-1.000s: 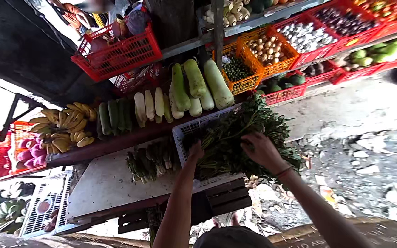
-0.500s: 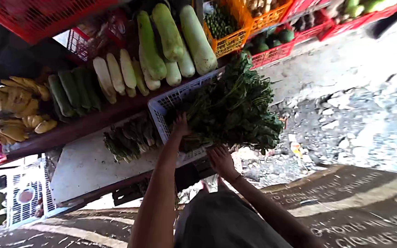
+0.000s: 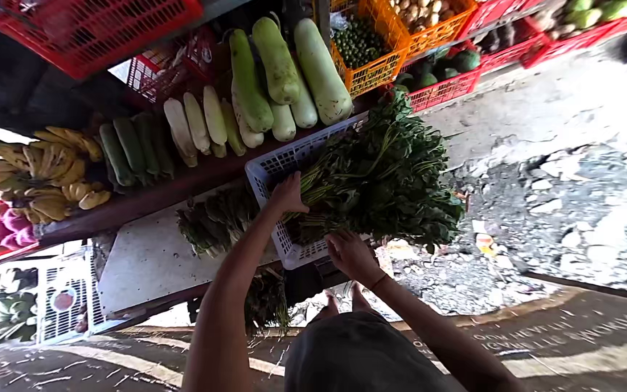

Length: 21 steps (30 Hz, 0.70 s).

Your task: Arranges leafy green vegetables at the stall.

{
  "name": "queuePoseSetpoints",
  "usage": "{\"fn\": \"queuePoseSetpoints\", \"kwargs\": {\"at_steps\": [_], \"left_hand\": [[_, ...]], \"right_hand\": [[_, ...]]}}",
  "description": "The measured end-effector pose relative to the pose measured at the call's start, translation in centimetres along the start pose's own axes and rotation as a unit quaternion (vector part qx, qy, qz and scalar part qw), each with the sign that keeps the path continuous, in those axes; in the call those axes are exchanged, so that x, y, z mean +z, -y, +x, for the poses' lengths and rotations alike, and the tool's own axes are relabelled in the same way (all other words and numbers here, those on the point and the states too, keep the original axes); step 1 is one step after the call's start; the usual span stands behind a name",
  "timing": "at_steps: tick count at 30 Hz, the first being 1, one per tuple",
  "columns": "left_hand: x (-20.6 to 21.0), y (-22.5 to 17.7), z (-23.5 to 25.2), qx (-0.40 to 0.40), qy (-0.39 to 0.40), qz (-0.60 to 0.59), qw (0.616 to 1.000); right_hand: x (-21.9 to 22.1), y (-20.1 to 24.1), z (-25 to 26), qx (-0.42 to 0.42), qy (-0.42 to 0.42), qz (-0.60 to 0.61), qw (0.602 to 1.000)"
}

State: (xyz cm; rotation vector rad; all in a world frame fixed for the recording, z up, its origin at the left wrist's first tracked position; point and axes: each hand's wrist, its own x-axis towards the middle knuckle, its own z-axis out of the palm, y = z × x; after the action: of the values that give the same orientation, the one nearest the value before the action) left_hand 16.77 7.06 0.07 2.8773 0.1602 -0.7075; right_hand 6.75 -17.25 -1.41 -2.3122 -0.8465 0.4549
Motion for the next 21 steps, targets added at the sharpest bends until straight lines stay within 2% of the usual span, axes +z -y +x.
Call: {"fn": "queuePoseSetpoints", "kwargs": {"at_steps": [3, 8, 10, 12, 14, 16, 19, 21], "left_hand": [[-4.1, -1.1, -1.8, 0.04, 0.008, 0.008, 0.999], [-11.5, -4.4, -5.6, 0.03, 0.003, 0.108, 0.994], [-14.8, -5.3, -8.1, 0.017, -0.011, 0.152, 0.988], [-17.5, -4.7, -10.4, 0.007, -0.051, 0.161, 0.986], [-19.1, -3.0, -12.1, 0.001, -0.103, 0.116, 0.988], [-19.3, -0.9, -13.1, -0.011, -0.137, 0.048, 0.989], [-17.7, 2.0, -14.2, -0.034, -0.165, -0.057, 0.984], [-15.3, 3.9, -15.5, -0.06, -0.172, -0.14, 0.973]], "right_hand": [[-0.7, 1.7, 3.3, 0.043, 0.164, 0.014, 0.985], [1.0, 2.3, 9.8, 0.15, 0.318, -0.021, 0.936], [2.2, 1.6, 11.6, 0.237, 0.344, 0.04, 0.908], [2.9, 0.7, 12.3, 0.355, 0.284, 0.263, 0.851], [3.5, 0.1, 12.5, 0.441, 0.144, 0.443, 0.767], [3.5, 1.1, 12.3, 0.486, 0.039, 0.487, 0.725], [4.7, 1.6, 12.1, 0.505, -0.027, 0.519, 0.689], [4.5, 2.1, 11.5, 0.518, -0.093, 0.541, 0.656]]}}
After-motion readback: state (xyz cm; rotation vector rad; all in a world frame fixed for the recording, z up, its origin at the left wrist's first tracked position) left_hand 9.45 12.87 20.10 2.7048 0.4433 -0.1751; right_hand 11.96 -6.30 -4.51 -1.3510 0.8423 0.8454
